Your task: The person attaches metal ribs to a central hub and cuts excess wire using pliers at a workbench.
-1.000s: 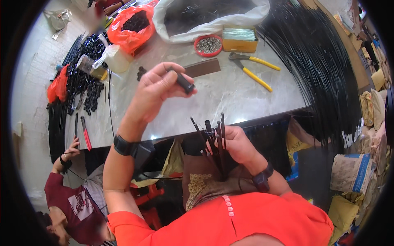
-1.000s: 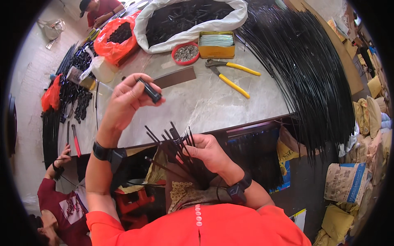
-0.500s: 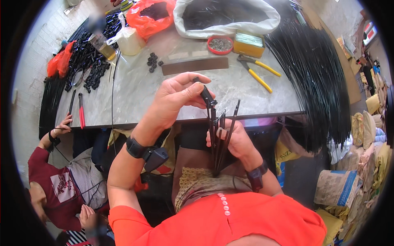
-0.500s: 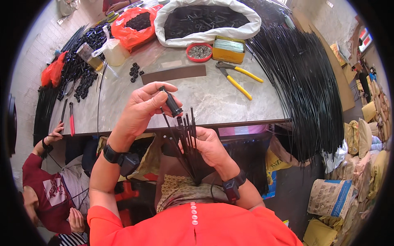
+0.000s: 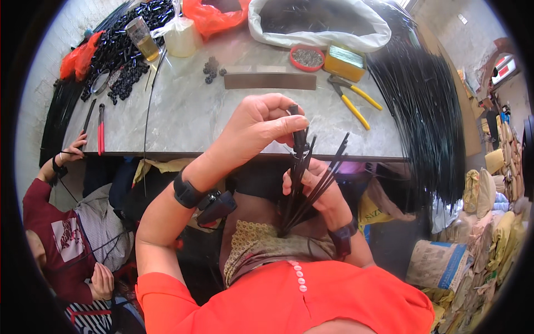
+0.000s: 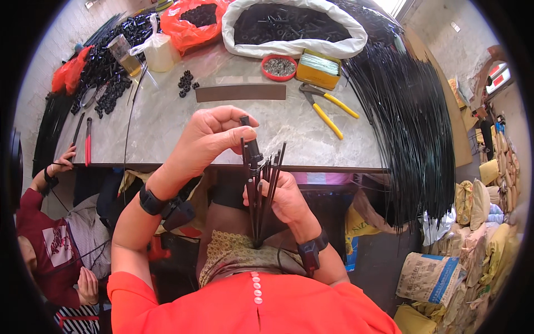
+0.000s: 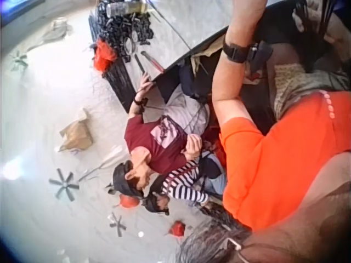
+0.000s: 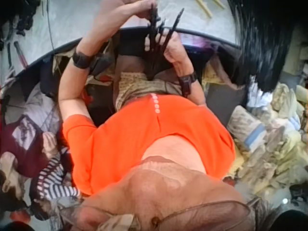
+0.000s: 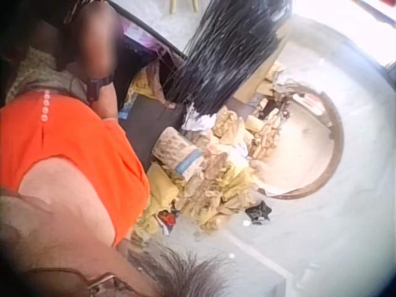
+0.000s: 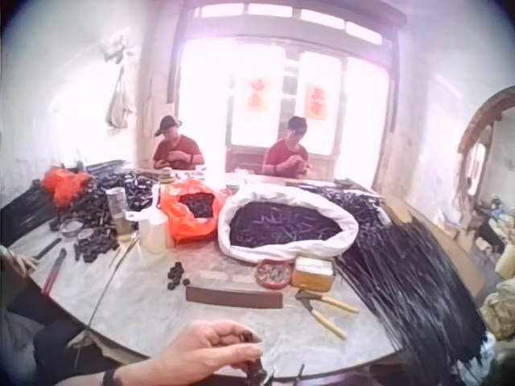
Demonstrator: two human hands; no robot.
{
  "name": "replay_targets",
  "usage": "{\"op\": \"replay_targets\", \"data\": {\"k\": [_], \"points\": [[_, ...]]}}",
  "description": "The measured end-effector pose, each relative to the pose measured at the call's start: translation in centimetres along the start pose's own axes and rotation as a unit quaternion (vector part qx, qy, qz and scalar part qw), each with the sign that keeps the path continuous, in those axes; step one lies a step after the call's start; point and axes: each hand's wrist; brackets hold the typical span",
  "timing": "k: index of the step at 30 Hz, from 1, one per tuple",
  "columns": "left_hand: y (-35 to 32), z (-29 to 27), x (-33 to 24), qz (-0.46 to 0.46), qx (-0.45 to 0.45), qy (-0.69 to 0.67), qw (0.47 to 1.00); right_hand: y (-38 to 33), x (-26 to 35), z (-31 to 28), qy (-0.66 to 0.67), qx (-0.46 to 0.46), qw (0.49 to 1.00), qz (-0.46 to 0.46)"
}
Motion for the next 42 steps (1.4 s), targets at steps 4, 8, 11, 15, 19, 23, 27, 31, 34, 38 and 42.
{"op": "replay_targets", "data": {"k": [4, 8, 11, 15, 19, 23, 27, 31, 34, 38, 42], "points": [[0.2, 0.4, 0.4, -0.003, 0.007, -0.015, 1.000, -0.2, 0.1, -0.6, -0.018, -0.008, 1.000, -0.002], [0.1, 0.7, 1.3, -0.015, 0.015, -0.031, 0.999, -0.1, 0.1, -1.1, -0.030, -0.003, 0.999, -0.010], [0.0, 0.5, 1.4, -0.014, 0.024, -0.046, 0.999, -0.2, 0.2, -1.2, -0.031, 0.012, 0.999, -0.010], [0.3, 0.7, 1.5, -0.006, 0.037, -0.040, 0.999, -0.4, -0.1, -1.8, -0.018, 0.013, 1.000, -0.003], [0.6, 0.9, 0.9, -0.026, 0.046, -0.024, 0.998, -0.3, 0.1, -2.2, -0.025, 0.015, 1.000, 0.009], [0.8, 1.0, 1.4, -0.015, 0.039, 0.031, 0.999, -0.5, 0.2, -2.0, -0.038, 0.000, 0.999, 0.019], [0.7, 0.9, 1.9, 0.002, 0.068, 0.014, 0.998, -0.6, 0.3, -1.8, -0.042, 0.010, 0.999, 0.019], [0.5, 0.9, 1.7, 0.050, 0.051, 0.075, 0.995, -0.8, 0.6, -1.3, -0.032, 0.003, 0.999, 0.025], [-0.2, 0.9, 1.0, 0.103, 0.033, 0.137, 0.985, -0.8, 0.5, -1.2, -0.017, 0.008, 0.999, 0.029], [-0.6, 0.8, 1.0, 0.163, 0.020, 0.222, 0.961, -0.8, 0.6, -1.0, -0.047, 0.018, 0.999, 0.010], [-0.9, 0.9, 0.9, 0.190, 0.016, 0.250, 0.949, -0.9, 0.7, -0.9, -0.069, -0.011, 0.997, 0.033]]}}
Point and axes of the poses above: each hand's wrist, its own y-axis towards the middle knuckle, its own z-axis out of the palm, x = y × z, and after that the axes turned 3 degrees about -z, right-handed
